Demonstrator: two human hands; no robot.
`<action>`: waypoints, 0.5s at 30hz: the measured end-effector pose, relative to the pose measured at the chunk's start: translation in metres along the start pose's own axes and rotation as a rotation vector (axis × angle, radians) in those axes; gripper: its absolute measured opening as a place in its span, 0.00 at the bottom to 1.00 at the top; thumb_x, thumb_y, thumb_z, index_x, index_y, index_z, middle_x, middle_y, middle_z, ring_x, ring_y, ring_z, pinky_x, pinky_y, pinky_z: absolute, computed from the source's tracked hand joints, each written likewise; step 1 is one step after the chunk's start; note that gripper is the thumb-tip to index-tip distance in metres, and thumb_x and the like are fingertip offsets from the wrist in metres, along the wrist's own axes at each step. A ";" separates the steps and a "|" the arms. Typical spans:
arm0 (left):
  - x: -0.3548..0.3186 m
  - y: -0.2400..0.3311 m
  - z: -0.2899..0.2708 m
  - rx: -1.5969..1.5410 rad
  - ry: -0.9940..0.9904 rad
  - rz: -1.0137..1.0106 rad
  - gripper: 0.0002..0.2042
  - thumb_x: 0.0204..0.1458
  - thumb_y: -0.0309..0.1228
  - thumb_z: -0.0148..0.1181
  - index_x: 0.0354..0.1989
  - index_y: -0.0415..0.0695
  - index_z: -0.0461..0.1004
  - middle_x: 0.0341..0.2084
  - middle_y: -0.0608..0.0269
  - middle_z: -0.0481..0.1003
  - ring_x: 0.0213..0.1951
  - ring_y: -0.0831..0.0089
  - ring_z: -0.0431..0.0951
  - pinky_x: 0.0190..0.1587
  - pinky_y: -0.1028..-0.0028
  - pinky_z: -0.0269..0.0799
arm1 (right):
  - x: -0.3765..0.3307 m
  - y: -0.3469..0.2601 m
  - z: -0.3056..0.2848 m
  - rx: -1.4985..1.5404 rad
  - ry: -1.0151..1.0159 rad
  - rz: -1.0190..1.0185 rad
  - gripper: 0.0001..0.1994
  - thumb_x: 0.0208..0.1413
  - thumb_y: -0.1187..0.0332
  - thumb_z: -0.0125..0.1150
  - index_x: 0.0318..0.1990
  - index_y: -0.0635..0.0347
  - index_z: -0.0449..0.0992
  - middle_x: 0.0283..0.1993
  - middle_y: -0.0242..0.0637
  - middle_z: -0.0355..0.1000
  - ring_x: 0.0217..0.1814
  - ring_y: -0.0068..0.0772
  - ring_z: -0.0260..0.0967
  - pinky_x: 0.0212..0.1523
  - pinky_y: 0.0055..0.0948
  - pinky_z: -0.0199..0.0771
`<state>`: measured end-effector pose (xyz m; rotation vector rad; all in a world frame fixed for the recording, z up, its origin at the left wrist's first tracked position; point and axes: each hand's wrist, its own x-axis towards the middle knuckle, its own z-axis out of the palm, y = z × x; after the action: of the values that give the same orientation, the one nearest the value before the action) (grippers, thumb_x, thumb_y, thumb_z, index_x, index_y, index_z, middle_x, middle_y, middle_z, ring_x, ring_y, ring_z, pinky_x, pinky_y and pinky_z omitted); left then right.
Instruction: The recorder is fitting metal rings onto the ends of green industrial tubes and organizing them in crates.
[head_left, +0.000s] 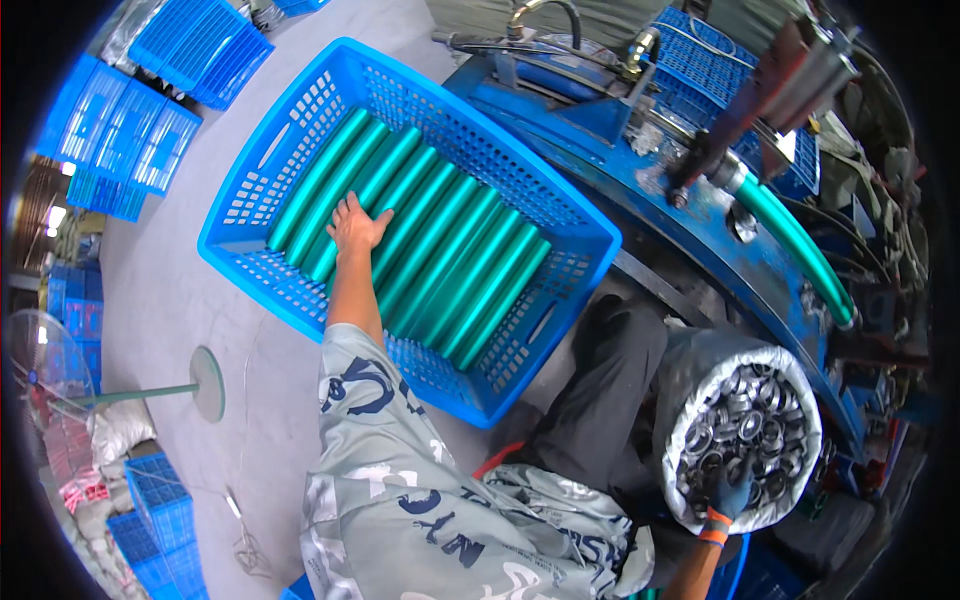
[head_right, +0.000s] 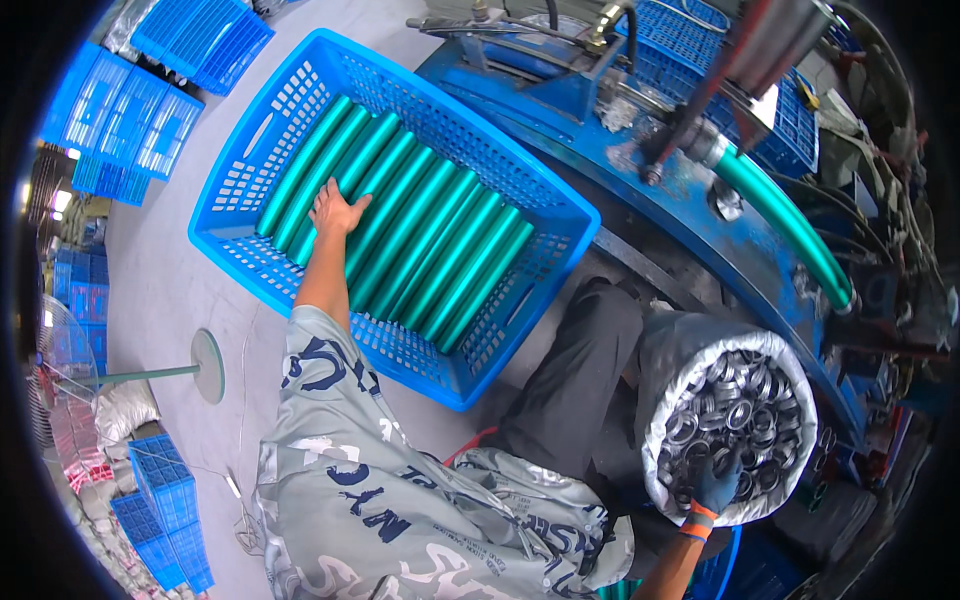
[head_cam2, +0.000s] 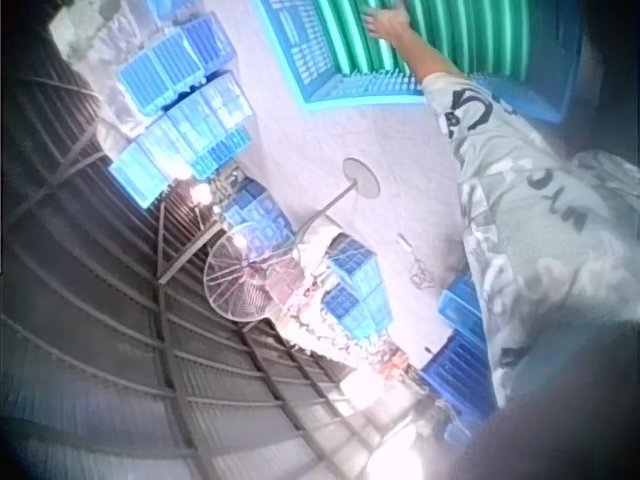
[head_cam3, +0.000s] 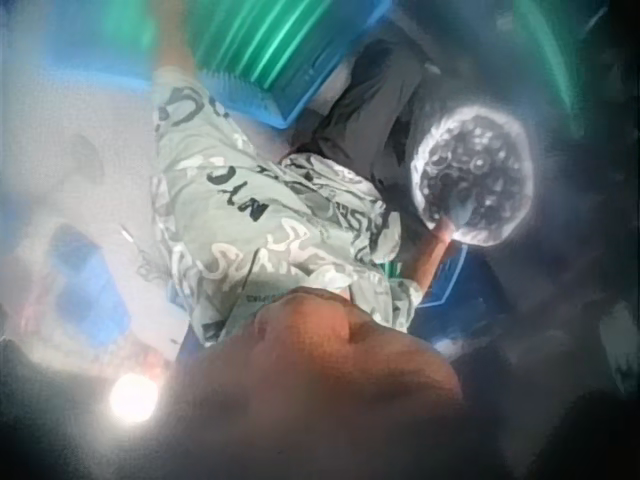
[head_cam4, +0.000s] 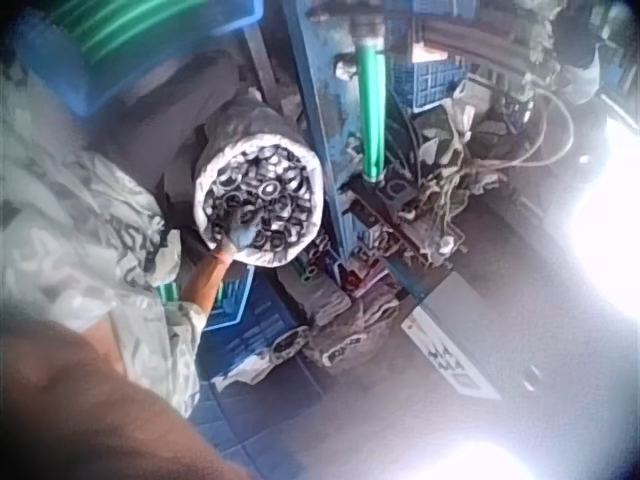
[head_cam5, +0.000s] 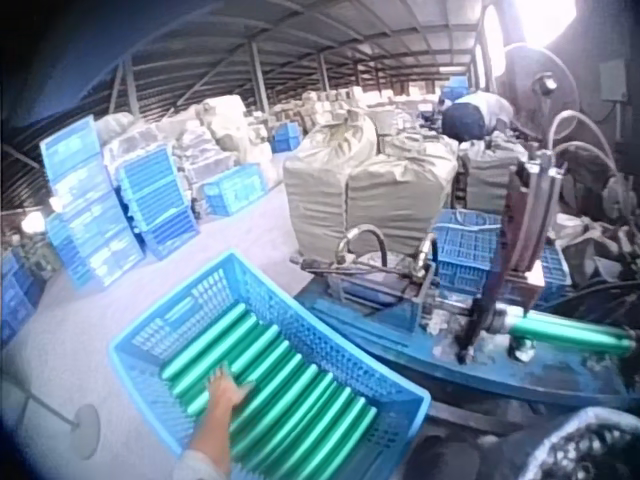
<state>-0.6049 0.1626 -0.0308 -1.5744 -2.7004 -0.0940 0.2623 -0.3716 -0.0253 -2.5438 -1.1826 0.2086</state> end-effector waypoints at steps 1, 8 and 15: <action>0.002 0.004 -0.002 -0.002 -0.007 -0.013 0.59 0.52 0.67 0.76 0.86 0.47 0.57 0.83 0.46 0.59 0.84 0.49 0.56 0.81 0.38 0.60 | 0.003 0.002 0.003 0.012 -0.121 0.106 0.41 0.63 0.64 0.74 0.84 0.58 0.67 0.75 0.55 0.73 0.77 0.55 0.74 0.74 0.47 0.74; -0.047 0.039 0.011 -0.084 -0.152 0.071 0.69 0.33 0.72 0.85 0.81 0.41 0.64 0.84 0.42 0.56 0.83 0.41 0.55 0.80 0.37 0.62 | 0.017 -0.030 -0.001 0.072 -0.126 0.201 0.36 0.68 0.60 0.73 0.82 0.60 0.71 0.66 0.49 0.78 0.64 0.44 0.79 0.65 0.40 0.78; -0.128 0.087 0.045 -0.052 -0.213 0.159 0.64 0.37 0.68 0.86 0.78 0.39 0.63 0.86 0.42 0.53 0.87 0.43 0.47 0.80 0.25 0.54 | 0.013 -0.039 -0.008 0.168 -0.153 0.241 0.40 0.64 0.60 0.77 0.80 0.68 0.70 0.72 0.56 0.75 0.72 0.47 0.77 0.73 0.40 0.75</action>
<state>-0.4653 0.0964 -0.0771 -1.9099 -2.7306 0.0055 0.2450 -0.3407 -0.0039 -2.5509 -0.8636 0.5442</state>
